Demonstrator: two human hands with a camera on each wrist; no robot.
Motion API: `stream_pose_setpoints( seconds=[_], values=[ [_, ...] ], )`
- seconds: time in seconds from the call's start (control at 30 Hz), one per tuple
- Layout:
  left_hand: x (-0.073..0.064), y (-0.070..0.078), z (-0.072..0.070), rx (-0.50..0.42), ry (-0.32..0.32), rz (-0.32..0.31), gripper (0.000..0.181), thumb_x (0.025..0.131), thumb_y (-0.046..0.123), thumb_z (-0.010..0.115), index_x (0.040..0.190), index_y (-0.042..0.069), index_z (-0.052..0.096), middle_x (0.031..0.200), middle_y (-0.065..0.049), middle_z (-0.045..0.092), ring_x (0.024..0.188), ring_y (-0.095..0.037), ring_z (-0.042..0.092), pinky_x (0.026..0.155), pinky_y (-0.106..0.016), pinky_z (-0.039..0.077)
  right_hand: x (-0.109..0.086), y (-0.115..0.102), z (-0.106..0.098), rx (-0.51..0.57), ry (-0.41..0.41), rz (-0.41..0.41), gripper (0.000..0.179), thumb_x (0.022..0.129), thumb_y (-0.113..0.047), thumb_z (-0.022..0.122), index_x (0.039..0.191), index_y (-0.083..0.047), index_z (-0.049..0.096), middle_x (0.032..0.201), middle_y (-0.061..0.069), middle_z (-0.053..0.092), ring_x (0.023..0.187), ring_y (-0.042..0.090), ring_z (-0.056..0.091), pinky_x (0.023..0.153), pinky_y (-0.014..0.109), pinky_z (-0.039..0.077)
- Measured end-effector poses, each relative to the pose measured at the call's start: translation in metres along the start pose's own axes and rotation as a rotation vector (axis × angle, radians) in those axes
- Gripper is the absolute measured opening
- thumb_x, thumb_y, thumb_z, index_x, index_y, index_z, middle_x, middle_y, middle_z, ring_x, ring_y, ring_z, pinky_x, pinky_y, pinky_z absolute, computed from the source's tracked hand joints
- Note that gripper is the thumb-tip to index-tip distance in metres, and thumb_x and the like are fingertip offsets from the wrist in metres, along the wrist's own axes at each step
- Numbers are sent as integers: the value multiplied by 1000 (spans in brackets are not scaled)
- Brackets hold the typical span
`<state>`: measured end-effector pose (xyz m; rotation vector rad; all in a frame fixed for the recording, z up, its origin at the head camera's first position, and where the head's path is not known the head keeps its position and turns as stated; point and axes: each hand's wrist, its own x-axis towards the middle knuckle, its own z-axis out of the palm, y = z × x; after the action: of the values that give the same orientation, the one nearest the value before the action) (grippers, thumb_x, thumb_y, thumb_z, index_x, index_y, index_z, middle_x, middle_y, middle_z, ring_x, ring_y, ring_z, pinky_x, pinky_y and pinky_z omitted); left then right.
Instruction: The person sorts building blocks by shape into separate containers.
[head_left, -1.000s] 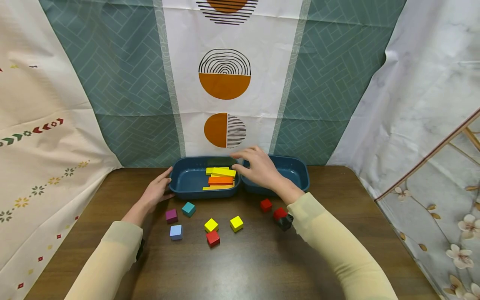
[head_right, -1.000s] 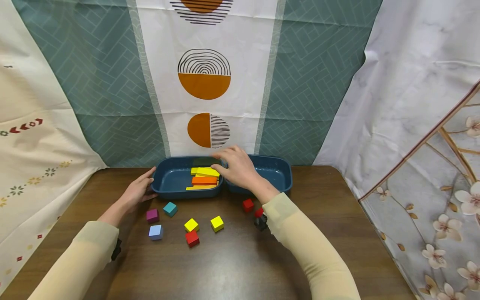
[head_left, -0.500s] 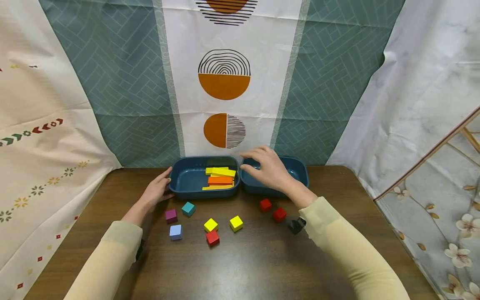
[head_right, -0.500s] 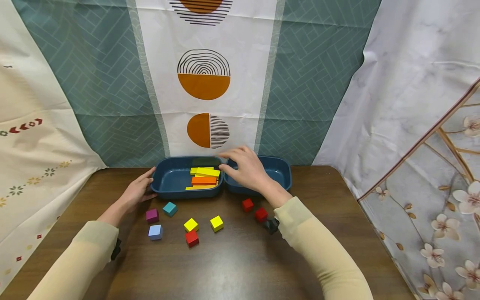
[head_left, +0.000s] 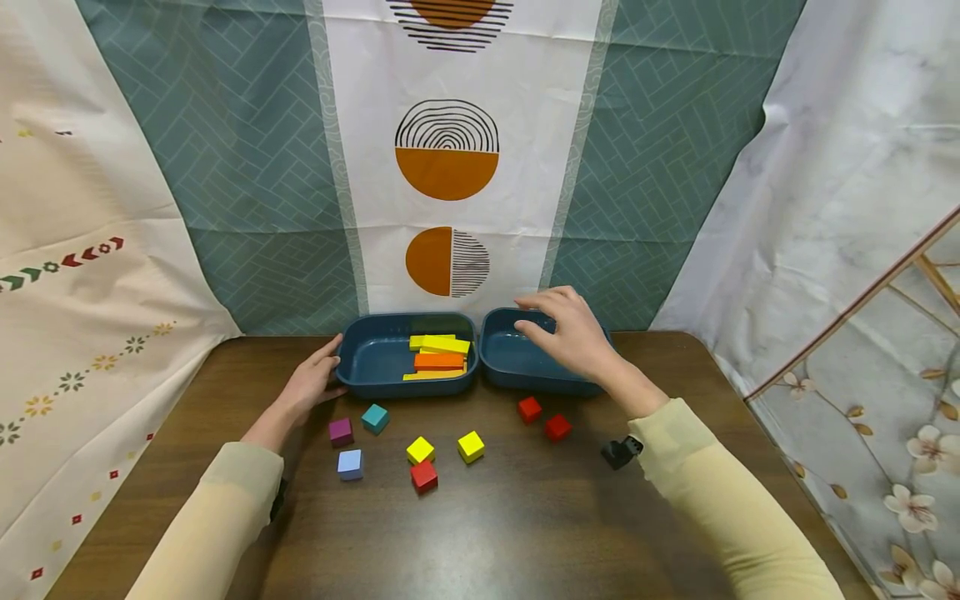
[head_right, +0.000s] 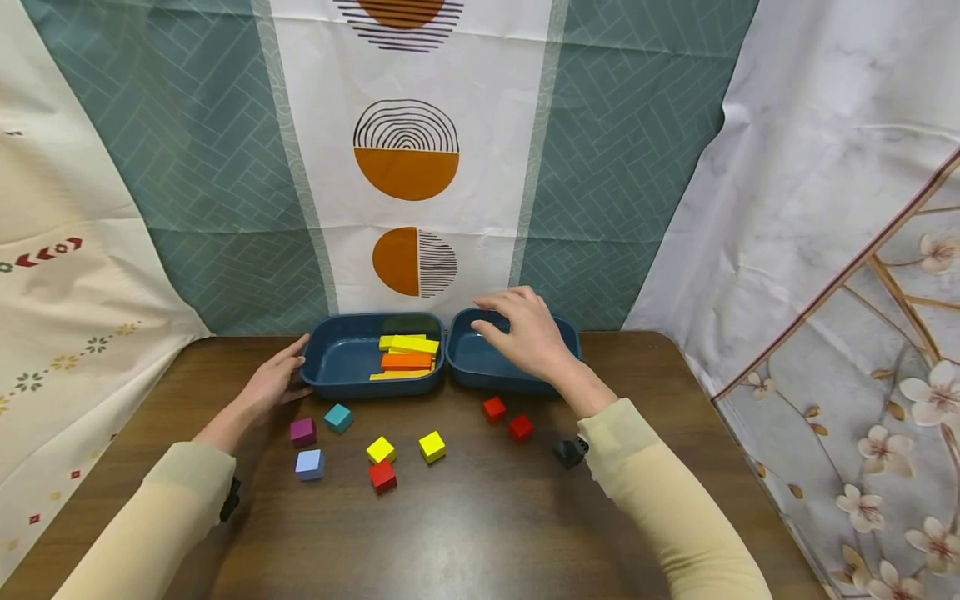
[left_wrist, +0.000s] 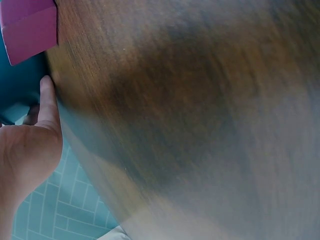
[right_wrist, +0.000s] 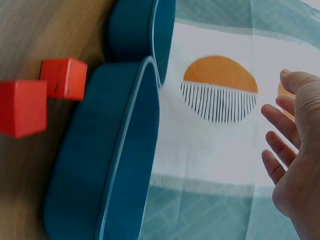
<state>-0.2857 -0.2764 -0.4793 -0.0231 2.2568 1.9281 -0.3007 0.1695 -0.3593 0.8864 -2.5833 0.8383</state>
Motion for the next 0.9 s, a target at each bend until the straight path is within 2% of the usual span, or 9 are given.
stream_pose_setpoints(
  seconds=[0.3,0.53,0.8,0.9],
  values=[
    [-1,0,0,16,3,-10,57,112,22,29,166,24,11,169,-21,9,145,-45,33,108,-59,40,-15,23,-18,34,68,101,43,101,-41,64,139,-21,66,133,-4,64,129,19,44,101,50,44],
    [-1,-1,1,6,0,-8,57,112,22,29,166,23,10,168,-22,7,145,-46,32,108,-59,40,-27,36,-23,28,92,157,45,101,-43,64,141,-22,64,134,-2,64,128,21,44,103,52,42],
    [-2,0,0,16,-2,-6,57,113,23,29,166,23,10,168,-22,8,145,-45,32,108,-58,40,-44,67,-25,34,139,261,48,101,-44,63,141,-17,64,134,3,64,131,25,41,107,55,38],
    [-2,0,0,17,-2,-4,57,113,22,29,166,23,10,168,-22,9,145,-45,33,107,-58,40,-50,80,-25,55,149,307,50,102,-46,61,142,-15,63,136,5,62,133,27,40,104,55,39]
  ],
)
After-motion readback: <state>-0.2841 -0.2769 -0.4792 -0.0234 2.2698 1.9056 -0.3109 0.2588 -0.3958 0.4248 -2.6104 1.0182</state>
